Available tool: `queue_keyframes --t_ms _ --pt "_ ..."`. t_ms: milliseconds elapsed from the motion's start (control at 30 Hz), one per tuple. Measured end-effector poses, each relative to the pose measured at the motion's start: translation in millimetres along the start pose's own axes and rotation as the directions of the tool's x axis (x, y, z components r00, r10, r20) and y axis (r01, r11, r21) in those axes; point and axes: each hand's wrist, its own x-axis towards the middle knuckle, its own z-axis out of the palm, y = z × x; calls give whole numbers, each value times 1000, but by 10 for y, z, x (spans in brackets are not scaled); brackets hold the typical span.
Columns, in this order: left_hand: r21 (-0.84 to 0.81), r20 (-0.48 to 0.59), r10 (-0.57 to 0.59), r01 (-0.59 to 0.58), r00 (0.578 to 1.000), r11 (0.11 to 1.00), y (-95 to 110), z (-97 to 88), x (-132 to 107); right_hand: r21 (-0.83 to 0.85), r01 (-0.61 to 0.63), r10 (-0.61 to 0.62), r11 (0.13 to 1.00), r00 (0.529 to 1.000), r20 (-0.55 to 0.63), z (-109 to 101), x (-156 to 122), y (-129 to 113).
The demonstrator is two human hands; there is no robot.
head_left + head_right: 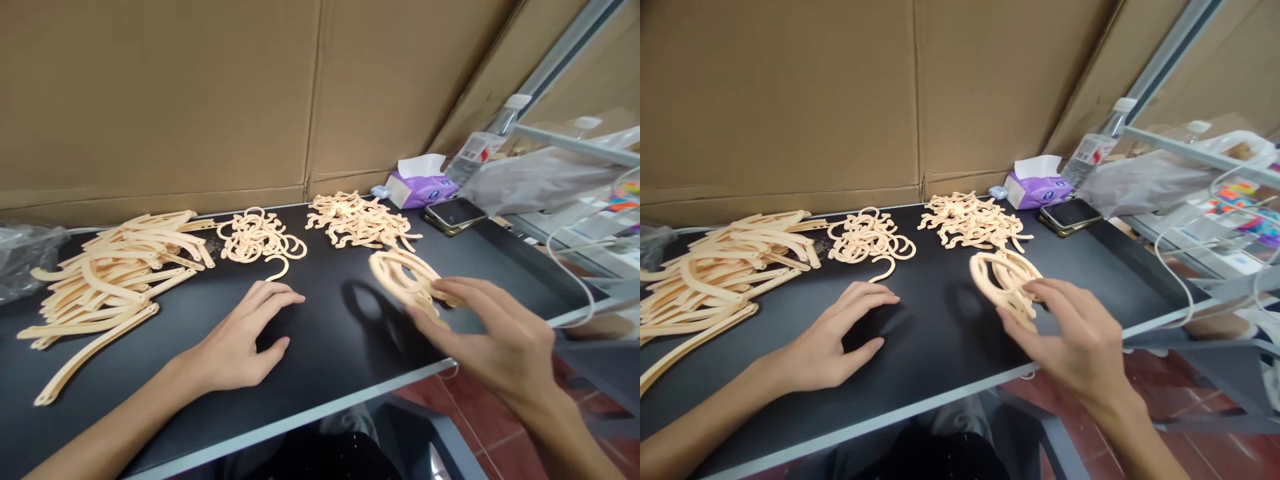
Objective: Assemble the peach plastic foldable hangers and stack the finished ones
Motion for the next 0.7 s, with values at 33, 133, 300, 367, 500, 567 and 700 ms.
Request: queue_keyframes --t_ms 33,133,300,367,500,567,700 --pt "3 -3 6 -6 1000 1000 2 1 1 -41 -33 33 999 999 -5 -1 -16 69" --pt "7 -8 24 -24 1000 1000 7 5 5 -119 -120 122 986 992 13 12 -71 221" --pt "7 -22 45 -45 999 999 17 2 7 -147 -169 175 975 984 32 62 -130 274" --pt "-1 -19 48 -48 999 999 20 -2 9 -159 -209 222 965 972 74 85 -132 252" --pt "-12 -9 52 -52 999 999 19 -3 17 -181 -296 324 938 934 152 116 -122 211" --pt "-17 -13 54 -55 998 998 17 2 19 -182 -316 347 931 922 173 125 -113 198" --pt "-28 -9 53 -54 999 998 25 8 15 -198 -352 387 915 905 178 127 -79 176"
